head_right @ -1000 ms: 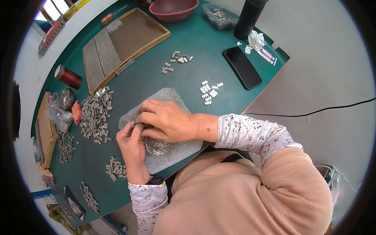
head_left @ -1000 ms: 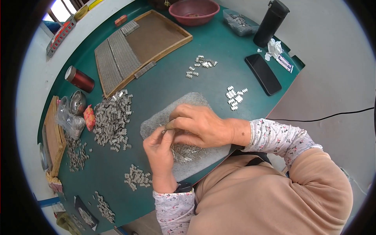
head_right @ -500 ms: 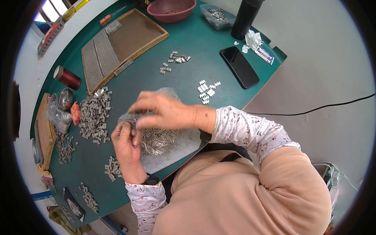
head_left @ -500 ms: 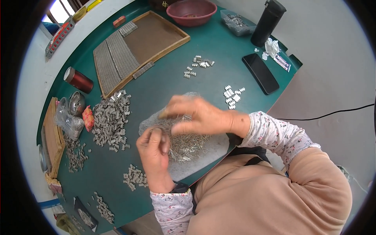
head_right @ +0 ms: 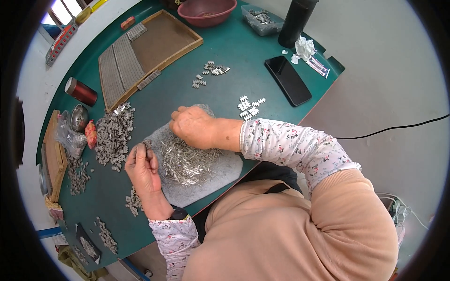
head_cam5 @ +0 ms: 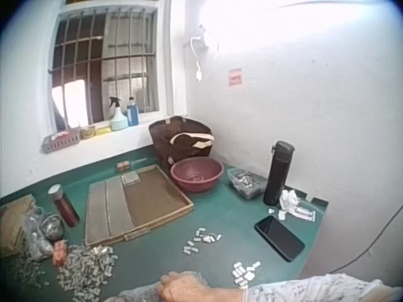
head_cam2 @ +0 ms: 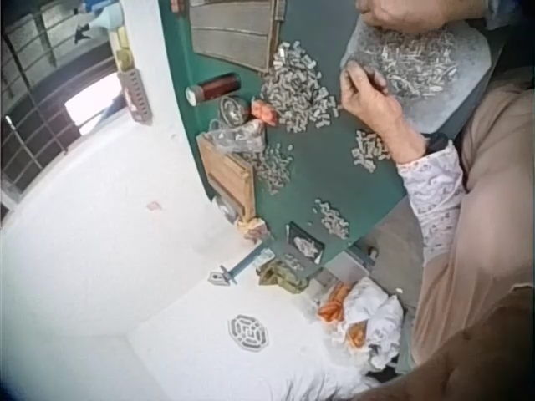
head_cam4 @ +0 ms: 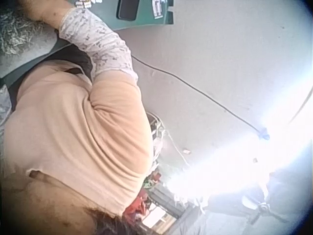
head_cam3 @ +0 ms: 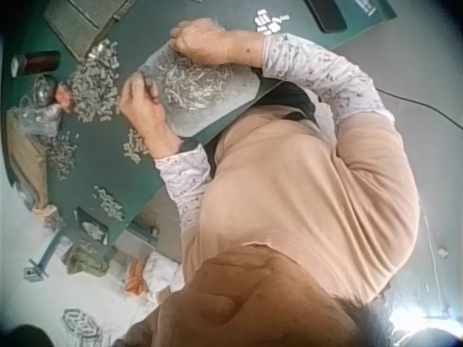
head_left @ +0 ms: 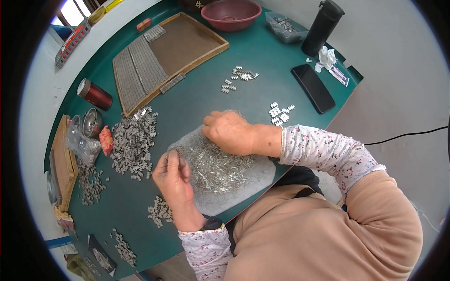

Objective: Picking up small metal components from a pile and arranging them on the table for inspection or further assembly.

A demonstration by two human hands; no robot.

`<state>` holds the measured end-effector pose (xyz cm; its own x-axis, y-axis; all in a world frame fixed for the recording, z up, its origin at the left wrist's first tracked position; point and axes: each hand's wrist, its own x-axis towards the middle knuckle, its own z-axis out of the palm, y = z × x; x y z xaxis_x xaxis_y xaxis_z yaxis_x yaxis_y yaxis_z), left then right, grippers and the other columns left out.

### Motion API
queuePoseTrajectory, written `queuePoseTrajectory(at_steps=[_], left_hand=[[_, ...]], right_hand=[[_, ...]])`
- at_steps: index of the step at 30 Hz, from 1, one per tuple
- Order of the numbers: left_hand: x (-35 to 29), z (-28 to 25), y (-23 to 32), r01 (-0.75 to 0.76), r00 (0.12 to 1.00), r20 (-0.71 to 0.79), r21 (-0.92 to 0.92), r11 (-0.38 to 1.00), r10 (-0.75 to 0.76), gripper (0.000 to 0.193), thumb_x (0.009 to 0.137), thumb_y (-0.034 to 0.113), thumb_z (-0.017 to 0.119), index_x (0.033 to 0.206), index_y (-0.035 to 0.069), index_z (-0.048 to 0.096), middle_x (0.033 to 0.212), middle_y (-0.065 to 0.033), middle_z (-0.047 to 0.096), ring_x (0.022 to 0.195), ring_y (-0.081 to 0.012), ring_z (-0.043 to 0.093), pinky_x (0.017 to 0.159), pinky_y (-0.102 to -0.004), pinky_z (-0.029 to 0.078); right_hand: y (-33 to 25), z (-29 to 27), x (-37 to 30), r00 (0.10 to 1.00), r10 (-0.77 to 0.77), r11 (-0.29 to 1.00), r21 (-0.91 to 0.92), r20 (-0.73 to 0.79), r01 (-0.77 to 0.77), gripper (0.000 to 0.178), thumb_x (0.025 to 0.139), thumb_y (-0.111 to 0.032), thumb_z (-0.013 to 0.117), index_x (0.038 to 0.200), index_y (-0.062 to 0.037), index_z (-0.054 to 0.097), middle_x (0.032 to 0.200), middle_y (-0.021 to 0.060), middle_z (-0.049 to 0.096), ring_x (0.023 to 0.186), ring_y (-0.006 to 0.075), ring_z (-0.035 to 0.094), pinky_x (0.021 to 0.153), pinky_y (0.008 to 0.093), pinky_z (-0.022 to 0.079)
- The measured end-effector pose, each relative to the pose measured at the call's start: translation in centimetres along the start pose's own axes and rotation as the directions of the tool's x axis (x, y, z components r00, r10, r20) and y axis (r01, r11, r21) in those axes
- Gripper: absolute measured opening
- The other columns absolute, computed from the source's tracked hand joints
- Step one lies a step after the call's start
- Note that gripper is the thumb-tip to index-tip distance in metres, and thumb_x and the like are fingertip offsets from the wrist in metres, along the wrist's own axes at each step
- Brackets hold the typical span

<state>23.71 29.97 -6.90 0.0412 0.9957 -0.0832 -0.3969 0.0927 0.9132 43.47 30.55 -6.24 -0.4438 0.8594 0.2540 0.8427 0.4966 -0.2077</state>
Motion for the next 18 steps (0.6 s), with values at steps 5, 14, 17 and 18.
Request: queuePoseTrajectory(at_steps=[5,14,17,18], left_hand=[[-0.2,0.1,0.2,0.035,0.999,0.004,0.019,0.999,-0.035,0.015,0.09,0.013,0.065,0.084,-0.001,0.063,0.064,-0.0031,0.054,0.046,-0.0082,0.044,0.039,-0.0198,0.028],[-0.6,0.6,0.0,0.05,0.987,0.152,0.061,0.997,-0.059,0.012,0.089,0.01,0.065,0.087,-0.002,0.064,0.065,-0.003,0.056,0.048,-0.0085,0.048,0.04,-0.0198,0.031],[-0.7,0.8,-0.3,0.072,0.981,0.173,0.072,0.995,-0.084,0.012,0.088,0.009,0.065,0.091,-0.003,0.065,0.065,-0.0029,0.056,0.049,-0.0089,0.05,0.041,-0.0199,0.032],[-0.8,0.9,-0.2,0.072,0.981,0.173,0.071,0.995,-0.083,0.012,0.088,0.009,0.065,0.091,-0.003,0.065,0.065,-0.0029,0.056,0.049,-0.0089,0.05,0.041,-0.0199,0.032]], right_hand=[[-0.3,-0.5,0.2,0.989,-0.043,0.996,-0.077,0.142,0.054,0.018,0.076,-0.009,0.057,0.089,0.0013,0.065,0.089,0.0148,0.063,0.088,0.0294,0.06,0.078,0.0375,0.051],[1.5,-0.6,-1.0,0.998,0.051,0.981,0.186,0.03,-0.055,0.017,0.074,-0.005,0.061,0.089,0.0031,0.059,0.088,0.0189,0.063,0.087,0.0346,0.062,0.076,0.0413,0.051],[1.8,-0.9,-1.5,0.994,0.104,0.949,0.296,0.022,-0.106,0.015,0.077,-0.004,0.062,0.089,0.0034,0.058,0.087,0.0204,0.063,0.085,0.0366,0.063,0.077,0.0419,0.051],[1.7,-1.1,-1.6,0.991,0.132,0.93,0.342,0.023,-0.132,0.014,0.079,-0.004,0.062,0.09,0.0035,0.058,0.087,0.0211,0.064,0.084,0.0376,0.063,0.077,0.042,0.05]])
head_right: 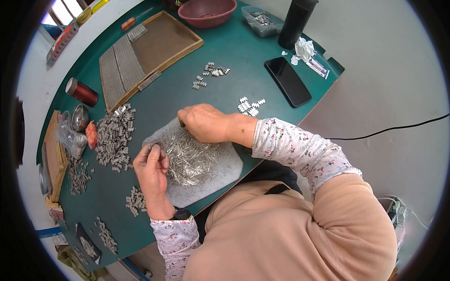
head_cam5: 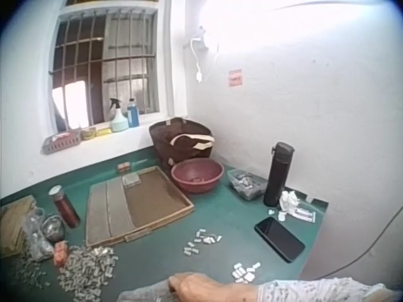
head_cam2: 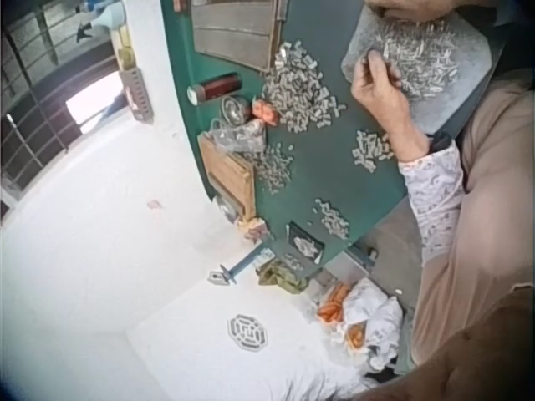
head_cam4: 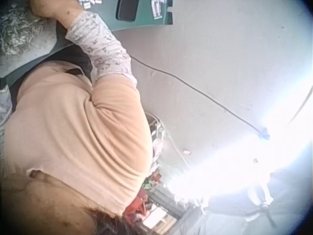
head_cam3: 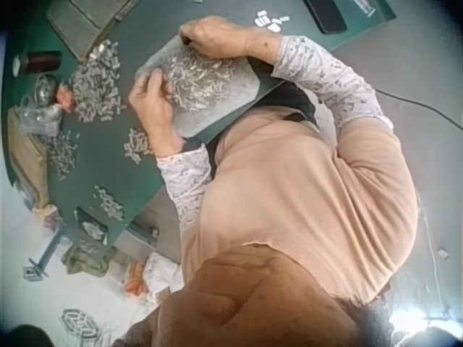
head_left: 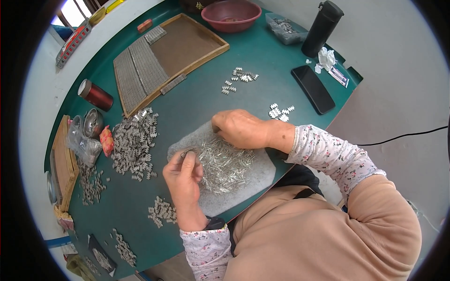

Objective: Picking up small metal components from a pile and arranging them on the table for inspection or further assembly.

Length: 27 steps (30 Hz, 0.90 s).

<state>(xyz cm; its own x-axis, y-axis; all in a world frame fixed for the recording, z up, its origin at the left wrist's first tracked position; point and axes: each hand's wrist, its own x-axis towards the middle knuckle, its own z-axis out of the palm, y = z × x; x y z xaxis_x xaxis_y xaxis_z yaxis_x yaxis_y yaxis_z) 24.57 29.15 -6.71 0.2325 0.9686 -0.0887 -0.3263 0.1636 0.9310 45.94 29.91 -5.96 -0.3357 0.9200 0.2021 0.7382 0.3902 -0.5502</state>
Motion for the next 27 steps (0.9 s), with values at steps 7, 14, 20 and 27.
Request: queuePoseTrajectory(at_steps=[7,14,20,27], left_hand=[[-0.1,0.2,0.0,0.031,0.999,0.042,0.072,0.997,-0.034,0.016,0.089,0.008,0.063,0.1,-0.004,0.066,0.067,-0.003,0.058,0.051,-0.0088,0.052,0.043,-0.0196,0.035],[-0.6,1.1,0.2,0.022,0.99,0.138,0.152,0.988,-0.043,0.015,0.091,0.007,0.06,0.1,-0.003,0.066,0.068,-0.0026,0.058,0.054,-0.0078,0.053,0.047,-0.0202,0.038],[-0.5,1.0,-0.2,-0.026,0.979,0.203,0.192,0.981,-0.014,0.012,0.092,0.01,0.059,0.091,-0.001,0.065,0.069,-0.0018,0.057,0.055,-0.007,0.053,0.048,-0.0201,0.039],[-0.6,1.1,-0.2,-0.046,0.98,0.199,0.194,0.98,0.006,0.014,0.093,0.011,0.06,0.087,-0.001,0.064,0.071,-0.0022,0.058,0.056,-0.0066,0.053,0.048,-0.0194,0.039]], right_hand=[[0.0,-0.4,0.0,0.995,-0.023,0.991,0.13,-0.096,0.035,0.018,0.08,-0.002,0.063,0.096,0.0051,0.06,0.095,0.0231,0.066,0.09,0.0378,0.064,0.079,0.0409,0.052],[-2.5,-1.4,0.2,0.991,0.107,0.84,0.54,-0.077,-0.049,0.015,0.085,-0.006,0.061,0.097,0.0038,0.061,0.091,0.0156,0.067,0.084,0.022,0.065,0.076,0.0329,0.052],[-3.1,0.0,0.5,0.995,0.084,0.706,0.708,-0.06,-0.017,0.016,0.088,-0.01,0.062,0.096,0.0032,0.06,0.086,0.0075,0.065,0.081,0.0122,0.059,0.074,0.0285,0.051],[-3.1,0.8,0.3,0.995,0.067,0.724,0.69,-0.078,0.006,0.017,0.087,-0.011,0.063,0.094,0.0042,0.06,0.083,0.0111,0.066,0.078,0.0147,0.062,0.07,0.0296,0.051]])
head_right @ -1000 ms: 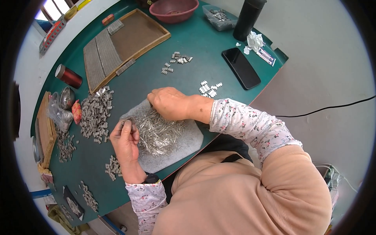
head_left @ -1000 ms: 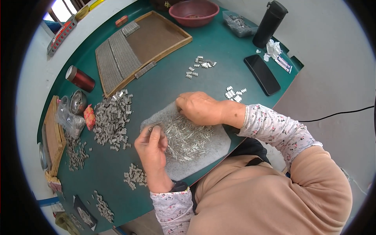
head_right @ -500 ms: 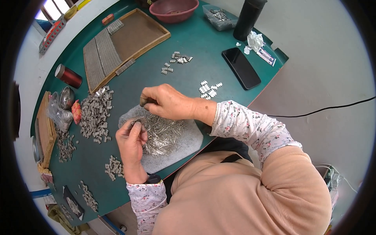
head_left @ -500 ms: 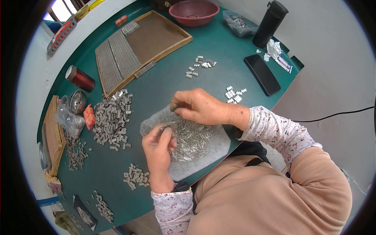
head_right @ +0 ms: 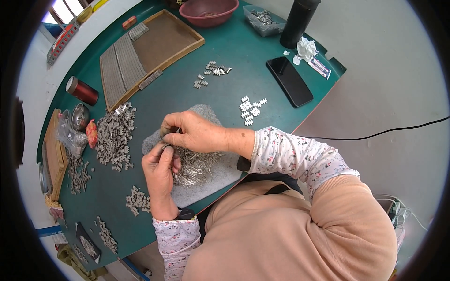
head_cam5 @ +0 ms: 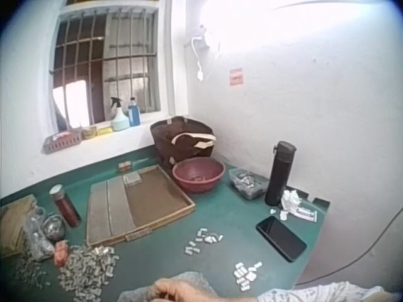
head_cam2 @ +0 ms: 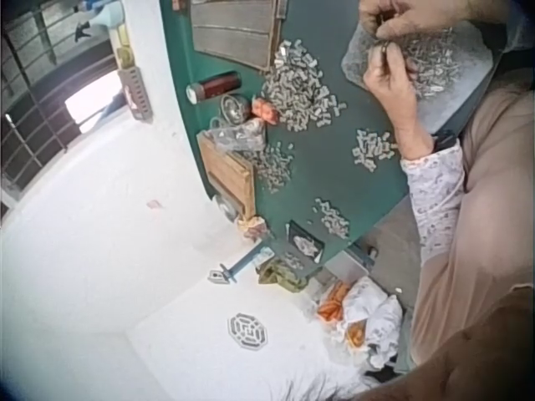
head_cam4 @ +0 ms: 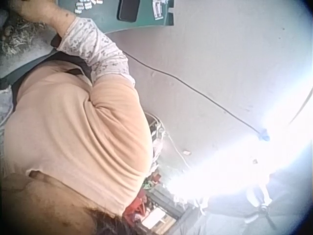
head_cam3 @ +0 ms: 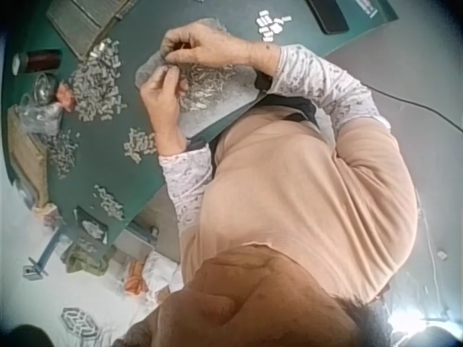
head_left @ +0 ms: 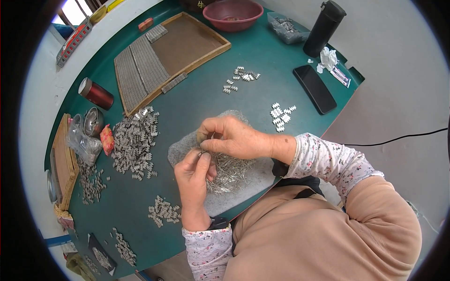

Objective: Picking up small metal components from a pile and arranging them on the table for inspection or further assembly.

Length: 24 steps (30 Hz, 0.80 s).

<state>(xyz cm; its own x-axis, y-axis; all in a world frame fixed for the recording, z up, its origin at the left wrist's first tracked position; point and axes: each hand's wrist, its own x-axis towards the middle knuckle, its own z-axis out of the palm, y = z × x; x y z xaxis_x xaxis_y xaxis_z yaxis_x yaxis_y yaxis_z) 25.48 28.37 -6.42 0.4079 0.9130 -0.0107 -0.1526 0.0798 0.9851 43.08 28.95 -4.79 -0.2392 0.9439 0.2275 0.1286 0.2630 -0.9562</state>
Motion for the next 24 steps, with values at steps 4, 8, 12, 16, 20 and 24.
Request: queuePoseTrajectory(at_steps=[4,8,12,16,20,24], left_hand=[[0.1,-0.1,-0.5,-0.049,0.999,0.013,0.008,0.999,0.049,0.017,0.093,0.011,0.06,0.099,-0.004,0.066,0.068,-0.0026,0.058,0.052,-0.0078,0.052,0.044,-0.0191,0.037],[0.0,0.1,-0.2,0.012,0.999,0.035,-0.016,1.0,-0.011,0.016,0.094,0.01,0.059,0.098,-0.003,0.066,0.072,-0.0017,0.057,0.056,-0.0057,0.05,0.048,-0.0195,0.037],[0.0,0.4,-0.4,-0.032,0.999,0.035,-0.06,0.998,0.034,0.017,0.094,0.013,0.061,0.098,-0.003,0.067,0.067,-0.0001,0.055,0.053,-0.0056,0.047,0.046,-0.0188,0.034],[0.1,0.4,-0.9,-0.102,0.995,0.031,0.081,0.991,0.1,0.016,0.094,0.011,0.061,0.099,-0.002,0.067,0.068,0.0015,0.054,0.055,-0.0043,0.044,0.048,-0.0192,0.033],[0.0,0.0,-0.9,-0.083,0.996,0.053,0.12,0.989,0.077,0.015,0.094,0.01,0.06,0.096,-0.003,0.067,0.068,0.0024,0.052,0.056,-0.0037,0.042,0.05,-0.0198,0.032],[-0.2,0.1,-0.1,-0.075,0.993,0.096,0.1,0.992,0.066,0.014,0.093,0.009,0.061,0.09,-0.003,0.066,0.067,0.0022,0.051,0.056,-0.0037,0.041,0.049,-0.0195,0.03]], right_hand=[[0.3,0.1,-0.1,1.0,0.012,1.0,0.022,-0.003,-0.012,0.019,0.086,-0.012,0.064,0.093,0.0043,0.06,0.085,0.0129,0.065,0.077,0.0173,0.063,0.068,0.031,0.051],[-0.8,-0.1,-0.2,0.999,-0.036,0.99,-0.133,0.008,0.037,0.016,0.084,-0.011,0.063,0.094,0.0026,0.06,0.087,0.0121,0.063,0.079,0.0206,0.062,0.071,0.0328,0.051],[-1.0,0.0,-0.3,0.997,-0.076,0.979,-0.187,0.014,0.077,0.013,0.081,-0.007,0.064,0.09,0.0012,0.061,0.087,0.0119,0.062,0.082,0.0236,0.062,0.074,0.0344,0.05],[-1.6,-0.1,-0.3,0.991,-0.129,0.916,-0.377,0.039,0.135,0.011,0.076,-0.006,0.066,0.084,0.0004,0.063,0.082,0.0123,0.062,0.08,0.028,0.063,0.071,0.0365,0.051],[-2.4,-0.1,-0.6,0.969,-0.244,0.836,-0.498,0.035,0.229,0.008,0.072,-0.006,0.066,0.077,0.0001,0.065,0.075,0.014,0.062,0.075,0.0331,0.061,0.067,0.0417,0.05],[-1.9,-0.7,-0.6,0.965,-0.257,0.89,-0.376,0.057,0.259,0.011,0.073,-0.01,0.068,0.078,-0.0004,0.066,0.072,0.0133,0.06,0.076,0.0321,0.061,0.067,0.0408,0.05]])
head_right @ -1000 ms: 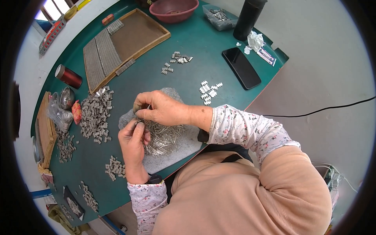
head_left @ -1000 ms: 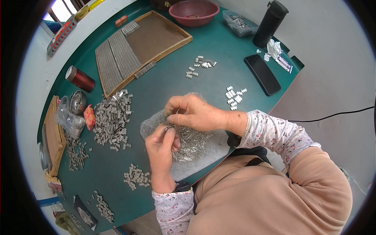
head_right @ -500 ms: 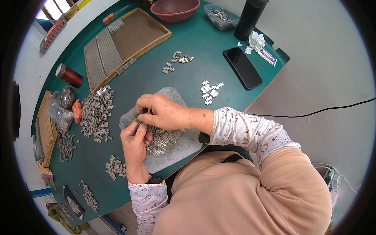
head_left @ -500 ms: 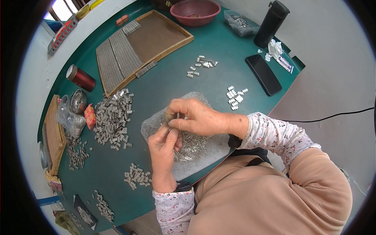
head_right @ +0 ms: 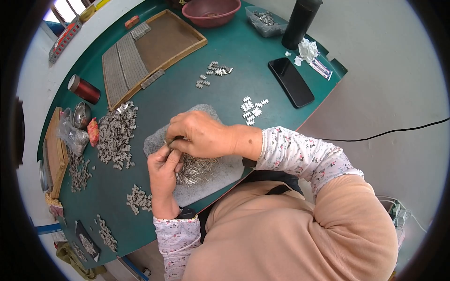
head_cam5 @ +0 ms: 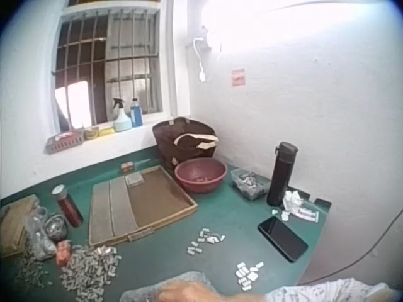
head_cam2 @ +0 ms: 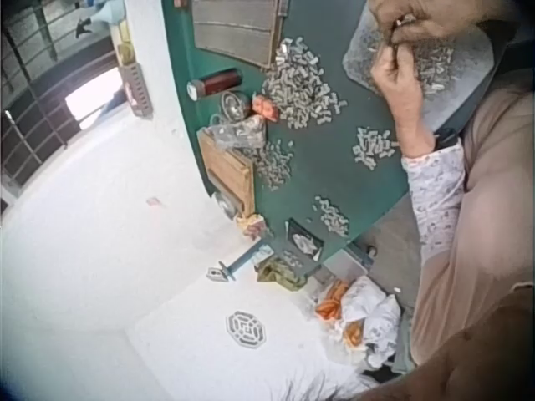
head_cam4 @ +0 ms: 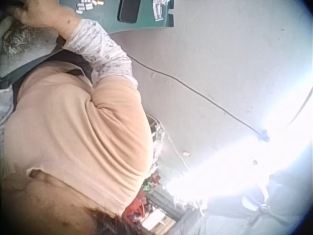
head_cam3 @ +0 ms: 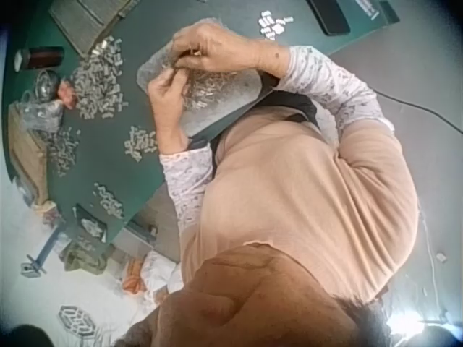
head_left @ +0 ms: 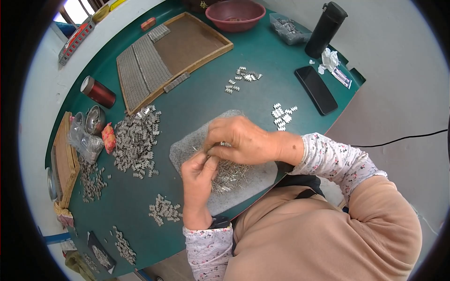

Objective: Picking up small metal components from a pile and arranging them on the table for inspection or further assembly.

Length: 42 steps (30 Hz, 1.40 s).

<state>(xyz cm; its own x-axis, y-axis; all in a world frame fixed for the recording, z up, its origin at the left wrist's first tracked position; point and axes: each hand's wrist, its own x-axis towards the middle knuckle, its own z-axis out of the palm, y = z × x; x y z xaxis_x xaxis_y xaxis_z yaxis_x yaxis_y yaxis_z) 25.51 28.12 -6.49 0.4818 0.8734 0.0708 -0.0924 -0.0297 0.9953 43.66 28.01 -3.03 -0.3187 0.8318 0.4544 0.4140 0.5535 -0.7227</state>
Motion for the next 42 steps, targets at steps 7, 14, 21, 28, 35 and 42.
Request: queuePoseTrajectory(at_steps=[7,14,21,28,35,42], left_hand=[[-0.1,-0.3,0.6,0.168,0.985,0.019,-0.327,0.93,-0.171,0.015,0.092,0.007,0.06,0.08,-0.002,0.063,0.066,0.0014,0.05,0.053,-0.0041,0.038,0.046,-0.0186,0.029],[-0.1,-0.5,0.9,0.198,0.979,0.031,-0.395,0.897,-0.202,0.019,0.093,0.006,0.059,0.075,-0.002,0.061,0.065,-0.0005,0.049,0.053,-0.0059,0.039,0.047,-0.0193,0.029],[-0.1,-0.9,1.4,0.26,0.963,0.078,-0.504,0.824,-0.256,0.014,0.091,0.002,0.056,0.08,-0.004,0.061,0.069,-0.0016,0.052,0.056,-0.0079,0.042,0.05,-0.0212,0.033],[0.0,-0.6,1.2,0.259,0.959,0.031,-0.491,0.832,-0.28,0.009,0.089,0.001,0.058,0.092,-0.006,0.063,0.072,-0.0046,0.057,0.056,-0.0103,0.047,0.05,-0.022,0.036],[0.0,-0.8,0.2,0.143,0.976,-0.072,-0.497,0.856,-0.206,0.008,0.089,0.002,0.062,0.093,-0.004,0.065,0.075,-0.0078,0.062,0.056,-0.0118,0.051,0.047,-0.0209,0.036],[0.0,-0.6,0.2,0.074,0.965,-0.191,-0.461,0.885,-0.18,0.007,0.089,0.004,0.064,0.087,-0.002,0.065,0.071,-0.0067,0.062,0.052,-0.0117,0.05,0.045,-0.0217,0.034]], right_hand=[[-0.9,-0.2,-1.5,0.974,-0.215,0.953,-0.205,0.063,0.224,0.045,0.069,-0.012,0.076,0.11,-0.0034,0.06,0.092,0.0115,0.057,0.086,0.0306,0.059,0.07,0.0391,0.05],[-1.0,0.5,-1.8,0.981,-0.193,0.96,-0.209,-0.004,0.188,0.052,0.067,-0.009,0.076,0.115,-0.0013,0.057,0.099,0.0109,0.055,0.088,0.0288,0.058,0.072,0.0387,0.051],[-0.6,0.6,-1.7,0.972,-0.235,0.947,-0.233,-0.026,0.223,0.049,0.07,-0.01,0.075,0.115,-0.0016,0.059,0.097,0.0112,0.056,0.088,0.0288,0.059,0.071,0.039,0.051],[-0.6,0.3,-1.5,0.969,-0.245,0.943,-0.238,-0.019,0.233,0.046,0.07,-0.009,0.074,0.113,-0.0023,0.061,0.094,0.0103,0.056,0.085,0.0281,0.058,0.069,0.0375,0.051],[-0.6,0.8,-0.7,0.959,-0.281,0.911,-0.323,-0.033,0.256,0.047,0.066,-0.008,0.074,0.11,-0.0001,0.061,0.086,0.0089,0.053,0.079,0.0265,0.056,0.064,0.036,0.049],[-1.4,1.8,-0.6,0.977,-0.18,0.93,-0.345,-0.113,0.131,0.044,0.064,-0.008,0.071,0.106,0.0022,0.061,0.085,0.0104,0.053,0.079,0.0277,0.056,0.067,0.0362,0.05]])
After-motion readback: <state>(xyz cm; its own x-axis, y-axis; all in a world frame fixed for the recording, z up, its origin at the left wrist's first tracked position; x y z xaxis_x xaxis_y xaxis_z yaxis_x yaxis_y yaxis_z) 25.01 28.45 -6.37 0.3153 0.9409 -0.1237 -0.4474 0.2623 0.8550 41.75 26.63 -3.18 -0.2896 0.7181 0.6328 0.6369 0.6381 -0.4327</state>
